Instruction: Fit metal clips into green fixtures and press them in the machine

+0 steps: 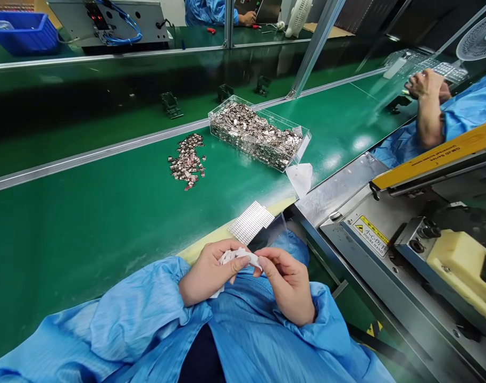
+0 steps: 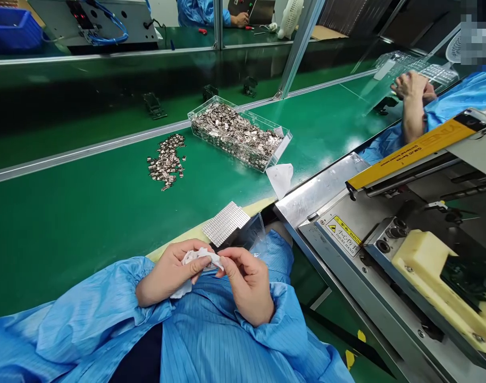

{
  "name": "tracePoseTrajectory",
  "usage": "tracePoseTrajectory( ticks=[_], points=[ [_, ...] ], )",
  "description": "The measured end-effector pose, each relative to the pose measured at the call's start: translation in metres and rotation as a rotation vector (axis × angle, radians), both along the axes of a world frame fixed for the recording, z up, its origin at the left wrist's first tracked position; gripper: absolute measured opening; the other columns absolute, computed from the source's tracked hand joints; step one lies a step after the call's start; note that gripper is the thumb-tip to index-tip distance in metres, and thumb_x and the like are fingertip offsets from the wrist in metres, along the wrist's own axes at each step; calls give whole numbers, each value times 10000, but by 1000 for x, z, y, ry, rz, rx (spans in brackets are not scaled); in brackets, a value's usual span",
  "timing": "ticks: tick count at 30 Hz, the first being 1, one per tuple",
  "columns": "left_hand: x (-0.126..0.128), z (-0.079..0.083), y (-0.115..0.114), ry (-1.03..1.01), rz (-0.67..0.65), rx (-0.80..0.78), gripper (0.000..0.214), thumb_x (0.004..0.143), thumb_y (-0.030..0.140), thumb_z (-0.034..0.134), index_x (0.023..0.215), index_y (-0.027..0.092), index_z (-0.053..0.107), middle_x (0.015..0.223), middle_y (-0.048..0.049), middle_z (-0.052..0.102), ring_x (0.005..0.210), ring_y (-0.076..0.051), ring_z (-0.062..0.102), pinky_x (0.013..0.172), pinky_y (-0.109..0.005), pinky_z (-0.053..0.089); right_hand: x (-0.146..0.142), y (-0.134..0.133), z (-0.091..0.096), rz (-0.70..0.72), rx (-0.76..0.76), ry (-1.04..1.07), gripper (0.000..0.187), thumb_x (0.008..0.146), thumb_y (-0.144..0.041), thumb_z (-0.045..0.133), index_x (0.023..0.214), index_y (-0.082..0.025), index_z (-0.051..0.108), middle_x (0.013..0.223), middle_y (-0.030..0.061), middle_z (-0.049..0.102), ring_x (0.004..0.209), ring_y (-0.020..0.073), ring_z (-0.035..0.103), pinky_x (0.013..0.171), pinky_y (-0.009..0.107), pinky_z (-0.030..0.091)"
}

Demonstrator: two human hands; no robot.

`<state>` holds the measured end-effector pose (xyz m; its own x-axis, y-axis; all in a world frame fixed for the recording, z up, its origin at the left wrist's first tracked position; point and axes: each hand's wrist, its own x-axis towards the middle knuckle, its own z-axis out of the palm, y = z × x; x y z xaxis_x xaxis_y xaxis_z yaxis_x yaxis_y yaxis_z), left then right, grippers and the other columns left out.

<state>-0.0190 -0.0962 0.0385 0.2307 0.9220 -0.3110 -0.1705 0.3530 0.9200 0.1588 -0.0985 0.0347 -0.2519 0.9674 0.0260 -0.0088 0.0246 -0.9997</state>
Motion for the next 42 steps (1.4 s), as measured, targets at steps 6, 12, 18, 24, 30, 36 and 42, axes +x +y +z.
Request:
tracePoseTrajectory(
  ticks=[6, 12, 18, 24, 30, 36, 42],
  points=[
    [-2, 0, 0, 10, -7, -7, 478, 741, 569, 722, 864, 113, 647, 495, 54, 494, 426, -55, 390, 430, -180, 292, 0, 0, 1, 71, 25, -24, 170, 946, -232, 597, 1093, -244, 683, 812, -4, 708, 717, 121, 662, 679, 209, 526],
    [-5, -2, -2, 18, -79, -9, 520, 701, 579, 750, 906, 117, 629, 571, 33, 532, 437, -63, 421, 432, -187, 298, 0, 1, -1, -26, -76, 54, 79, 935, -272, 614, 917, -223, 673, 687, -26, 667, 605, 109, 630, 598, 194, 518],
    [-10, -6, 4, -58, -119, 0, 559, 726, 647, 685, 908, 124, 619, 518, 61, 457, 478, -64, 349, 479, -193, 259, 4, 0, -6, -58, 78, -107, 69, 939, -251, 597, 957, -222, 657, 726, -17, 644, 632, 117, 597, 595, 212, 481],
    [-2, -1, 3, 109, -56, -34, 469, 695, 574, 738, 746, 131, 592, 615, 27, 510, 555, -83, 396, 522, -202, 301, 0, 3, 0, -37, -35, -50, 193, 953, -359, 570, 966, -193, 667, 720, 16, 662, 625, 142, 615, 589, 246, 517],
    [-1, 2, 4, 70, -55, 8, 427, 725, 535, 717, 715, 130, 581, 627, 16, 528, 580, -93, 429, 555, -212, 341, -13, 2, 1, -19, -138, 13, 221, 868, -375, 676, 786, -181, 611, 627, -5, 624, 510, 114, 575, 481, 211, 495],
    [-4, 7, 9, 169, -145, -27, 312, 695, 415, 725, 718, 121, 623, 597, 26, 499, 544, -84, 378, 506, -207, 283, -8, 4, 4, 50, -141, -22, 182, 870, -292, 657, 757, -194, 552, 574, -28, 602, 476, 106, 559, 458, 198, 450],
    [-9, 7, 11, 166, -181, 26, 265, 765, 379, 649, 728, 116, 650, 557, 33, 478, 521, -76, 338, 495, -200, 259, 1, 6, 4, 46, 81, -89, 71, 862, -196, 640, 888, -205, 705, 746, 24, 683, 632, 151, 622, 572, 257, 502]
  ],
)
